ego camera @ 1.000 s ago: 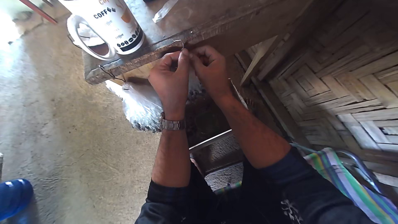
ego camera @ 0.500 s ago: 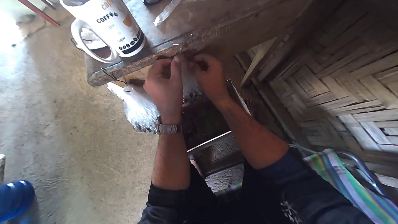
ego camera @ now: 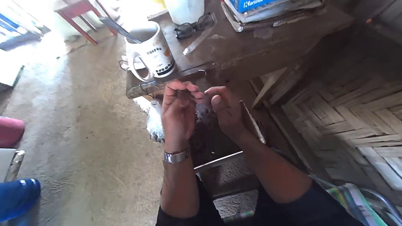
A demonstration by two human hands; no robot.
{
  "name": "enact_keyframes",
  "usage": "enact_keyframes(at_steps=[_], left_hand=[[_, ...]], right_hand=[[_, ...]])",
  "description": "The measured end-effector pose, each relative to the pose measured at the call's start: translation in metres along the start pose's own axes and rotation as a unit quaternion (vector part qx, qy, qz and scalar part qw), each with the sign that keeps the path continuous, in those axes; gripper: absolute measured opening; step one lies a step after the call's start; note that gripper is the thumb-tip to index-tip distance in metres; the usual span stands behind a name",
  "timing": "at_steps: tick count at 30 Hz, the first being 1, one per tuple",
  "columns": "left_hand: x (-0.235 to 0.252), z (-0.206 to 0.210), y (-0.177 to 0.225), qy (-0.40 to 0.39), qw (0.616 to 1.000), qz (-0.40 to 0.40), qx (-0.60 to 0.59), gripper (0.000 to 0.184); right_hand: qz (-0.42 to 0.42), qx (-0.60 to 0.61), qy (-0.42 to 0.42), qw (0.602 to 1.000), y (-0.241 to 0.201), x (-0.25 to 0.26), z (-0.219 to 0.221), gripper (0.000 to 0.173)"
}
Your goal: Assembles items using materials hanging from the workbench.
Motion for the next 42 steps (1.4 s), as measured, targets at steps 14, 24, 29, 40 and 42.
enact_keyframes(at_steps=[14,24,29,40,42], left_hand=[[-0.003,0.01,-0.003,-0.057,0.953,0.01,0.297,0.04],[-0.003,-0.002,0.011,0.029,0.941,0.049,0.333,0.029],[-0.003,-0.012,0.018,0.052,0.937,0.046,0.342,0.02],[-0.005,-0.021,0.029,0.061,0.921,0.059,0.38,0.015],[-0.005,-0.025,0.031,0.073,0.925,0.065,0.367,0.018]], right_hand=[[0.071,0.094,-0.013,0.993,0.019,-0.005,0.027,0.03],[0.076,0.168,-0.04,0.982,0.011,-0.008,0.032,0.015],[0.083,0.154,-0.03,0.984,0.016,-0.008,0.025,0.017],[0.058,0.084,-0.081,0.991,0.009,-0.005,0.022,0.014],[0.06,0.079,-0.085,0.991,0.011,-0.005,0.021,0.014]])
Point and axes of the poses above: each hand's wrist, its own x-axis towards the middle knuckle, its own z-axis out of the palm, y = z × x, the point moved 8 cm from there along x, towards the middle knuckle, and after that the axes turned 5 degrees about -x, right-handed, at the moved point
